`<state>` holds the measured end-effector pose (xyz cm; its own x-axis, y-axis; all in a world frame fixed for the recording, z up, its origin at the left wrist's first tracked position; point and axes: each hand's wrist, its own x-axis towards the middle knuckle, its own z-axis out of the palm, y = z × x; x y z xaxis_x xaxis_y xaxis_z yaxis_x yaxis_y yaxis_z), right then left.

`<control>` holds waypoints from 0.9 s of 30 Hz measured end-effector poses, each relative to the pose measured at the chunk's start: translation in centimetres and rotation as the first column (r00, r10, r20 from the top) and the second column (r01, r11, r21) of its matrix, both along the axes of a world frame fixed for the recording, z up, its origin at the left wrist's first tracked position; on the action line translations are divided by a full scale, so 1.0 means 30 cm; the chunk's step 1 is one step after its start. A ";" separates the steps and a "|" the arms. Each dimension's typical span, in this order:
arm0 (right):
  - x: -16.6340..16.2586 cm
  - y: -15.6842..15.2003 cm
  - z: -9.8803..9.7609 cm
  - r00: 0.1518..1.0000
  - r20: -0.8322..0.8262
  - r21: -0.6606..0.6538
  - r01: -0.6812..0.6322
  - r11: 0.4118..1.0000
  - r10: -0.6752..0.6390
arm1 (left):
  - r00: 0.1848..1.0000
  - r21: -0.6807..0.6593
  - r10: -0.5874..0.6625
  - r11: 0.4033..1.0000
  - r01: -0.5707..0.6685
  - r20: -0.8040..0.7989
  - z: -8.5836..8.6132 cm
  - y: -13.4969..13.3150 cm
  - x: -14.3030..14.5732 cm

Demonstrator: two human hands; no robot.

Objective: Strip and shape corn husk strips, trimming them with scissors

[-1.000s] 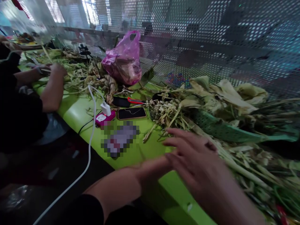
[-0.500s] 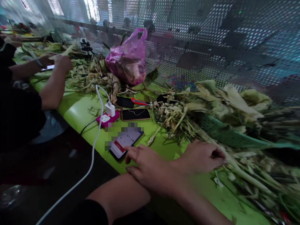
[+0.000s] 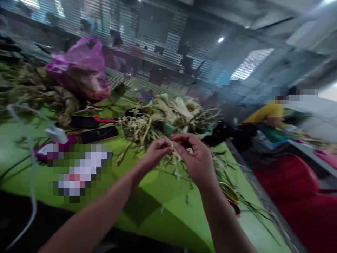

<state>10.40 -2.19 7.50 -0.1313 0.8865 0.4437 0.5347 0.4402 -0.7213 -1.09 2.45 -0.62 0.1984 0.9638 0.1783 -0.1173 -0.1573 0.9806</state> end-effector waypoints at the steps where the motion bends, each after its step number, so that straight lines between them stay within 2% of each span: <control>1: 0.049 0.015 -0.009 0.998 -0.003 -0.012 0.069 0.998 -0.069 | 1.000 0.007 0.003 1.000 -0.003 0.007 -0.005 0.002 0.004; 4: 0.140 0.040 -0.041 0.993 -0.047 -0.148 0.103 0.984 -0.111 | 0.999 0.023 0.037 0.999 -0.036 -0.023 -0.009 -0.005 0.010; 8: 0.152 0.043 -0.085 0.994 -0.112 -0.351 -0.047 0.935 0.008 | 0.982 0.116 0.140 0.985 -0.125 -0.131 0.013 -0.028 0.005; 10: 0.143 0.045 -0.110 0.996 -0.089 -0.364 -0.049 0.930 0.018 | 0.955 0.182 0.210 0.968 -0.173 -0.209 0.024 -0.036 0.000; 13: 0.142 0.054 -0.149 0.998 -0.053 -0.288 0.001 0.958 -0.017 | 0.933 0.221 0.233 0.960 -0.175 -0.273 0.031 -0.038 -0.004; 16: 0.154 0.058 -0.177 0.998 -0.060 -0.232 0.011 0.973 -0.025 | 0.946 0.164 0.171 0.978 -0.129 -0.277 0.030 -0.036 -0.004; 21: 0.183 0.051 -0.182 0.987 -0.161 -0.317 -0.042 0.948 -0.011 | 0.986 -0.011 -0.083 0.997 0.082 -0.145 0.045 -0.035 -0.007; 24: 0.198 0.049 -0.175 0.971 -0.238 -0.361 -0.079 0.929 -0.010 | 0.988 -0.074 -0.105 0.993 0.098 -0.109 0.060 -0.034 -0.016; 27: 0.206 0.051 -0.171 0.946 -0.323 -0.379 -0.122 0.917 -0.008 | 0.980 -0.069 -0.099 0.994 0.088 -0.171 0.066 -0.033 -0.027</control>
<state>16.59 -0.66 2.37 -0.0991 0.9909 0.0907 0.2363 0.1120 -0.9652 -1.89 1.45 1.37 0.3109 0.9475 0.0749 0.0442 -0.0931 0.9947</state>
